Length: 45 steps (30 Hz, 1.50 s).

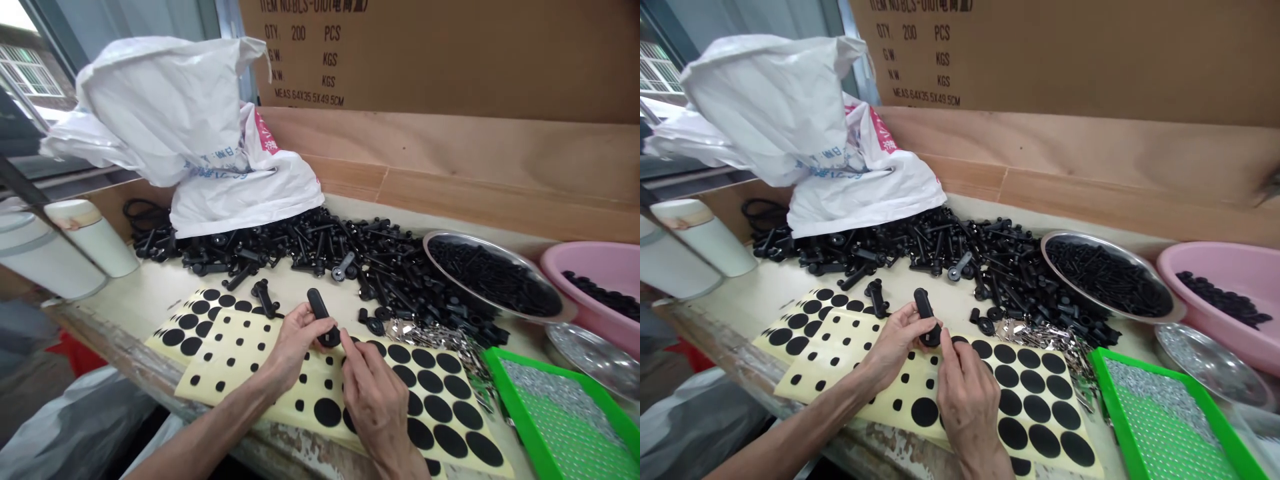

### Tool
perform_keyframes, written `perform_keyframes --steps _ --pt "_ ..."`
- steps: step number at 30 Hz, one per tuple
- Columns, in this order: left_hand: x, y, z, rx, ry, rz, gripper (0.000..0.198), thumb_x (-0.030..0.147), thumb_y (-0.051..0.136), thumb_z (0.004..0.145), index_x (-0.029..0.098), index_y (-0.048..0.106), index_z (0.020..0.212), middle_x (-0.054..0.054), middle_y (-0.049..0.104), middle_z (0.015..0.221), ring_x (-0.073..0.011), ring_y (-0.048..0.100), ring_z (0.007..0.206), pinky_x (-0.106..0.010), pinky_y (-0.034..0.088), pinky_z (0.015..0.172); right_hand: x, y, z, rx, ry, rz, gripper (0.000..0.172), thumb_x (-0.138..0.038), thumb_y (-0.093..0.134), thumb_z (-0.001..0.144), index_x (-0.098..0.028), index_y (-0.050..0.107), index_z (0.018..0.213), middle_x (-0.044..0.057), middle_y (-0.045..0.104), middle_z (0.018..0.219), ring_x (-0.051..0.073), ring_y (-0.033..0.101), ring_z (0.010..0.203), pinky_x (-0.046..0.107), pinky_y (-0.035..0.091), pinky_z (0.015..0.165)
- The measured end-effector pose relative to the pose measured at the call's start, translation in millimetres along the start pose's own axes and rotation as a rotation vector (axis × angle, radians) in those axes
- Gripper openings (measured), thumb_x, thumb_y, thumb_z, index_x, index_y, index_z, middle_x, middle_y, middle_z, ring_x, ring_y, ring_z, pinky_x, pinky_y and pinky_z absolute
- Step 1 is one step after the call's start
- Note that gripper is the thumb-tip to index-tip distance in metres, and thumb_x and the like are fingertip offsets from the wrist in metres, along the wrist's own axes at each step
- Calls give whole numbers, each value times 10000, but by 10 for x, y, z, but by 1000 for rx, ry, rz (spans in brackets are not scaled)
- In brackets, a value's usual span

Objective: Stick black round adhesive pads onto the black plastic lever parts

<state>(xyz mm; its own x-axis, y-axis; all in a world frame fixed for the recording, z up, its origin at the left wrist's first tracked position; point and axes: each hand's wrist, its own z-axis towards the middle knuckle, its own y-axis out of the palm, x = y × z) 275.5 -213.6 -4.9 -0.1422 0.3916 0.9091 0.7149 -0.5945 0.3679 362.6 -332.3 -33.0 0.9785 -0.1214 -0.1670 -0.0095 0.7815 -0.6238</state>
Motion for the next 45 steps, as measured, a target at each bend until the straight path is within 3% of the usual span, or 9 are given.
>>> perform_keyframes --steps 9,15,25,33,42,45 --pt "83 -45 -85 98 -25 27 233 271 712 738 145 558 858 -39 659 745 -101 577 562 -182 430 474 -77 10 -20 64 -100 93 325 -24 577 849 -119 633 1155 76 629 867 142 607 741 254 478 662" --pt "37 -65 -94 114 -22 53 244 290 720 721 152 560 843 -28 654 712 -107 576 529 -180 422 431 -86 46 4 110 -103 87 196 -56 649 826 -103 672 1015 80 640 830 149 613 735 256 488 680" --pt "-25 -94 -42 90 0 102 260 311 722 723 148 553 836 -12 624 702 -99 560 508 -170 427 397 -81 49 65 -14 -92 -16 64 -114 605 842 -171 628 858 30 641 768 135 575 644 273 437 613" --pt "-37 -91 -21 86 -20 110 237 280 718 726 150 537 808 -6 609 688 -103 559 520 -174 425 397 -46 90 102 -46 -126 -39 121 -95 571 830 -183 573 747 15 591 682 130 491 579 278 379 558" --pt "-10 -102 -22 132 -20 57 245 286 732 718 152 552 815 -11 632 701 -102 566 527 -171 432 408 -24 105 86 -71 -183 0 77 -107 576 865 -161 627 883 12 615 693 125 544 610 274 397 580" --pt "7 -138 -15 114 -18 11 255 303 730 733 147 563 846 -22 647 731 -103 583 549 -180 449 449 -21 80 73 -99 -228 35 169 -91 597 854 -132 644 1012 23 635 706 134 579 623 281 417 592"
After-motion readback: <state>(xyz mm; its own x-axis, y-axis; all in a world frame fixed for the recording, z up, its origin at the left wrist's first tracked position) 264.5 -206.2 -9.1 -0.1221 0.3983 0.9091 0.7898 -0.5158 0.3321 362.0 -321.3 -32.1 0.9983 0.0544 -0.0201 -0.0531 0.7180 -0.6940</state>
